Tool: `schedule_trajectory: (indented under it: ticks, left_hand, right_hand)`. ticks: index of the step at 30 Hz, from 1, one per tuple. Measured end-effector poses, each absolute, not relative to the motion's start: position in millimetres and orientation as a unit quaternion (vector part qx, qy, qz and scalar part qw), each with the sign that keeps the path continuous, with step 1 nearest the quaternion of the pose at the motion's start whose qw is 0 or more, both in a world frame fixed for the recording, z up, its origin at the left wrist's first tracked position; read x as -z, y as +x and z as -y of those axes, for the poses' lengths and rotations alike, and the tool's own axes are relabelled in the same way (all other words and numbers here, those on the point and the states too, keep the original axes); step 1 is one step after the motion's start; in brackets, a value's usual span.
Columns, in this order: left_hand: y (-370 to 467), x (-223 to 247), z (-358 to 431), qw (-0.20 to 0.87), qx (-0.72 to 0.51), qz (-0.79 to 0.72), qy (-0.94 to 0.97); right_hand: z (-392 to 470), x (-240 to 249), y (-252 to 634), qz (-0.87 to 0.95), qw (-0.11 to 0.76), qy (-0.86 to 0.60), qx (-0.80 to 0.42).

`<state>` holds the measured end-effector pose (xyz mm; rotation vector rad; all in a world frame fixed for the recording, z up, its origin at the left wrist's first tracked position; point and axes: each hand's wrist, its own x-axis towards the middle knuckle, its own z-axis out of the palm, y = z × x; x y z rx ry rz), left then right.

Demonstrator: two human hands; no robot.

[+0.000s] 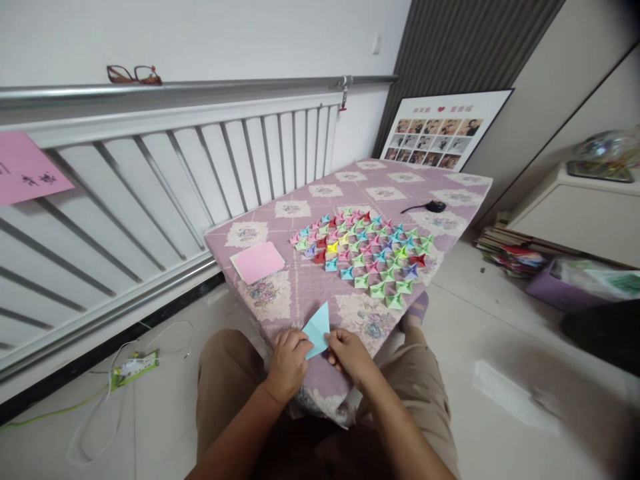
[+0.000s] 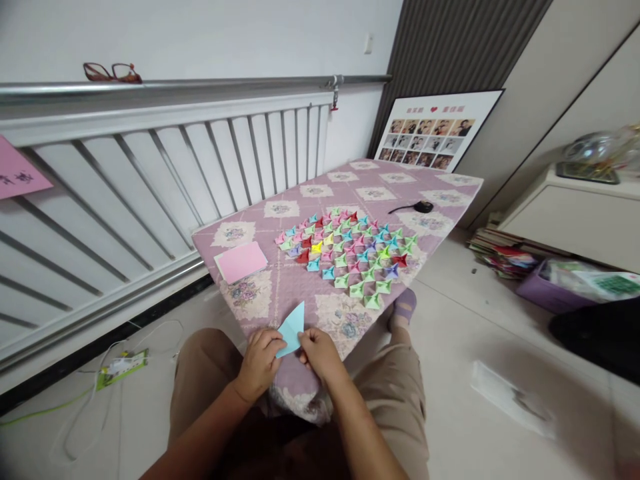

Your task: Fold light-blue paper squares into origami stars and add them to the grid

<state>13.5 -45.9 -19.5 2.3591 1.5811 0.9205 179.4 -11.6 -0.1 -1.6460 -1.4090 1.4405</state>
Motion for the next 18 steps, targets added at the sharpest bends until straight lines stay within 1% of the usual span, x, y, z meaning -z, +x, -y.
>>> schedule_trajectory:
  ticks: [3, 9, 18]
  left_hand:
    - [13.9, 18.4, 45.5, 0.080, -0.285, -0.529, 0.795]
    - [15.3, 19.7, 43.1, 0.098, -0.241, -0.532, 0.806]
    - [14.5, 17.5, 41.0, 0.112, -0.252, -0.533, 0.800]
  right_hand:
    - [10.1, -3.6, 182.0, 0.573, 0.236, -0.621, -0.480]
    - [8.0, -11.6, 186.8, 0.673, 0.177, -0.639, -0.327]
    - [5.0, -13.2, 191.1, 0.702, 0.052, -0.673, -0.226]
